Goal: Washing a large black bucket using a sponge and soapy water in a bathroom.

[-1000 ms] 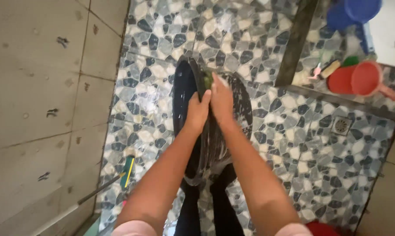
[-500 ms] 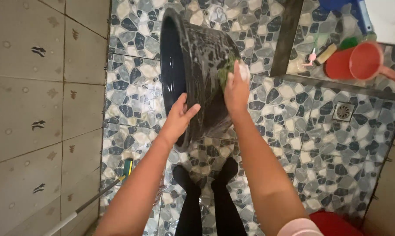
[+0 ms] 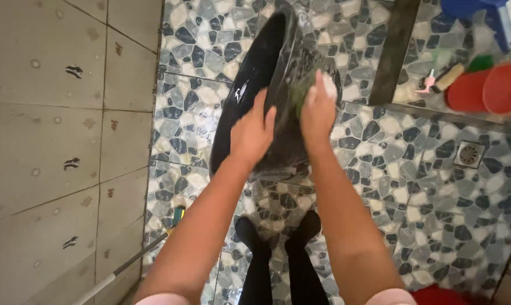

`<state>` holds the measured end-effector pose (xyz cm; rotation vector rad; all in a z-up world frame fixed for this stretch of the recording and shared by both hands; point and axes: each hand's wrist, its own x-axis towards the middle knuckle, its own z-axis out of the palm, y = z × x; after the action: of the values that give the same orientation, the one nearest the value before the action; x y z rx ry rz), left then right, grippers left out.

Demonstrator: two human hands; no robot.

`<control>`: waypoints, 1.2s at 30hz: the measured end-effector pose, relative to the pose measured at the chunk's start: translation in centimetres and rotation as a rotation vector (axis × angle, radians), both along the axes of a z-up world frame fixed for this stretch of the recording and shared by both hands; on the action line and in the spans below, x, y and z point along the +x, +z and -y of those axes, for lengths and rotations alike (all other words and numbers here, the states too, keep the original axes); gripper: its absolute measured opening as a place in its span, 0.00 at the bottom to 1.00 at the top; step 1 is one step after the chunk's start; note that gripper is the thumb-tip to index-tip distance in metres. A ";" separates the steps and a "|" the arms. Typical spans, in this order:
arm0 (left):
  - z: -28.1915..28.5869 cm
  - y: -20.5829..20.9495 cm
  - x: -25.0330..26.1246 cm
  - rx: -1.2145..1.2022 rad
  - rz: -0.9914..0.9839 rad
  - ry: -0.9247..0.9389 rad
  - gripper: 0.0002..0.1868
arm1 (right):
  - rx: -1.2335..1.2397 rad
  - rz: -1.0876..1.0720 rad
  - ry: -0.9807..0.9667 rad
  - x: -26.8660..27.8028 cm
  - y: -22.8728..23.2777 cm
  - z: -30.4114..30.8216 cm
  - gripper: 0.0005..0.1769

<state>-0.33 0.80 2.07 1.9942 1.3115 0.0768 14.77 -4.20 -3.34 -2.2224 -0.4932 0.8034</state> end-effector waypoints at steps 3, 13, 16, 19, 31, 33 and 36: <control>-0.1 -3.5 -2.4 0.207 0.056 -0.079 0.30 | -0.252 -0.083 0.101 0.0 5.0 -2.8 0.29; -3.3 -2.4 -2.4 -0.037 0.012 0.142 0.33 | 0.426 0.397 0.406 -9.4 -2.6 1.1 0.35; -3.1 -2.4 -2.4 -0.030 0.049 0.161 0.31 | 0.368 0.352 0.374 -5.4 -2.9 -4.6 0.25; -2.6 -2.3 -3.4 -0.079 0.006 0.198 0.31 | 0.250 0.106 0.265 -5.8 -2.6 -7.2 0.24; -3.3 -3.0 -2.9 -0.109 -0.039 0.247 0.29 | 0.466 0.355 0.353 -10.5 -2.7 -1.9 0.20; -2.8 -4.8 -3.1 0.269 0.058 0.118 0.33 | 0.077 0.031 0.302 -6.3 -1.7 -6.7 0.21; -1.8 -3.6 -3.0 0.220 -0.125 0.091 0.35 | 0.224 0.190 0.248 -3.4 -5.5 -8.2 0.23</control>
<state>-3.31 2.62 -1.56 2.1505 1.5302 0.1477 11.34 4.03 -8.82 -2.0621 -0.9197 0.6276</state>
